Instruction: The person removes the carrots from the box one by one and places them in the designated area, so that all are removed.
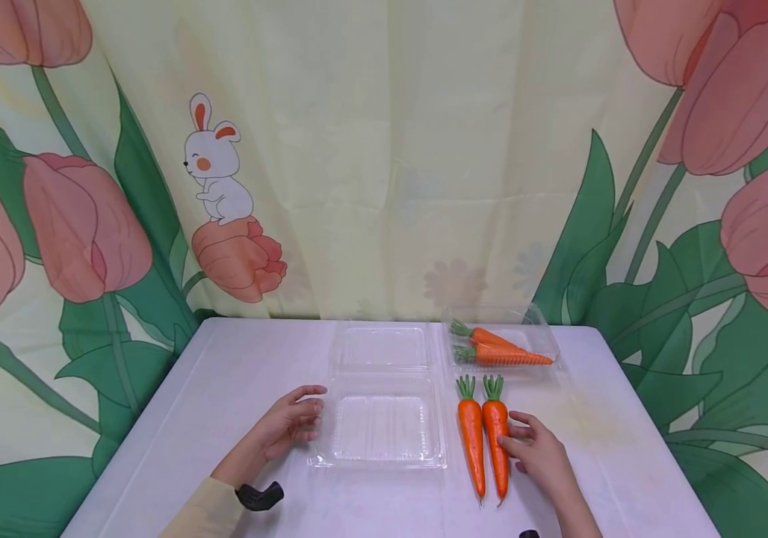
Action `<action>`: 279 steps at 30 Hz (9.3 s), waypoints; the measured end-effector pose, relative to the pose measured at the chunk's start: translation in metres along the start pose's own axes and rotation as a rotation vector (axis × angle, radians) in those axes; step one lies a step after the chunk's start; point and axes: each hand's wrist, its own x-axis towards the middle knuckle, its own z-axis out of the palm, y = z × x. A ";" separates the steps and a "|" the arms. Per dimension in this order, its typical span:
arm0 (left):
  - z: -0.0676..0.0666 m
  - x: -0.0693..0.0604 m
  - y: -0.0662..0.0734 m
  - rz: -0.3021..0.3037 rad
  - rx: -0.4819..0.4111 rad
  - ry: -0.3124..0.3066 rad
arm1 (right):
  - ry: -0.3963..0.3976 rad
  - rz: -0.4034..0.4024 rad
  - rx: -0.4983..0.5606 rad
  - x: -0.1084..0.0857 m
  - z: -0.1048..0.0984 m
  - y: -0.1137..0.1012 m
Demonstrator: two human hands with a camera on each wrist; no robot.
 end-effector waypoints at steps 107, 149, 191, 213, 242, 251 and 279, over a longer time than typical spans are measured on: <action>-0.066 -0.033 0.011 -0.007 0.062 0.219 | 0.216 -0.099 0.096 0.069 -0.063 -0.021; 0.126 0.004 0.054 0.464 1.549 0.269 | 0.429 -0.187 -0.134 0.090 -0.042 -0.068; 0.086 0.005 0.031 0.343 1.595 0.109 | 0.310 -0.257 -0.099 0.096 -0.004 -0.092; 0.038 -0.005 0.036 0.325 1.582 0.139 | 0.254 -0.272 -0.108 0.085 0.039 -0.113; -0.001 -0.012 0.036 0.323 1.436 0.195 | 0.246 -0.256 -0.197 0.026 0.072 -0.114; 0.001 -0.016 0.039 0.344 1.435 0.211 | 0.236 -0.302 -0.243 0.009 0.075 -0.112; 0.067 -0.013 0.006 0.261 0.385 0.207 | 0.056 -0.166 0.196 -0.014 0.075 -0.077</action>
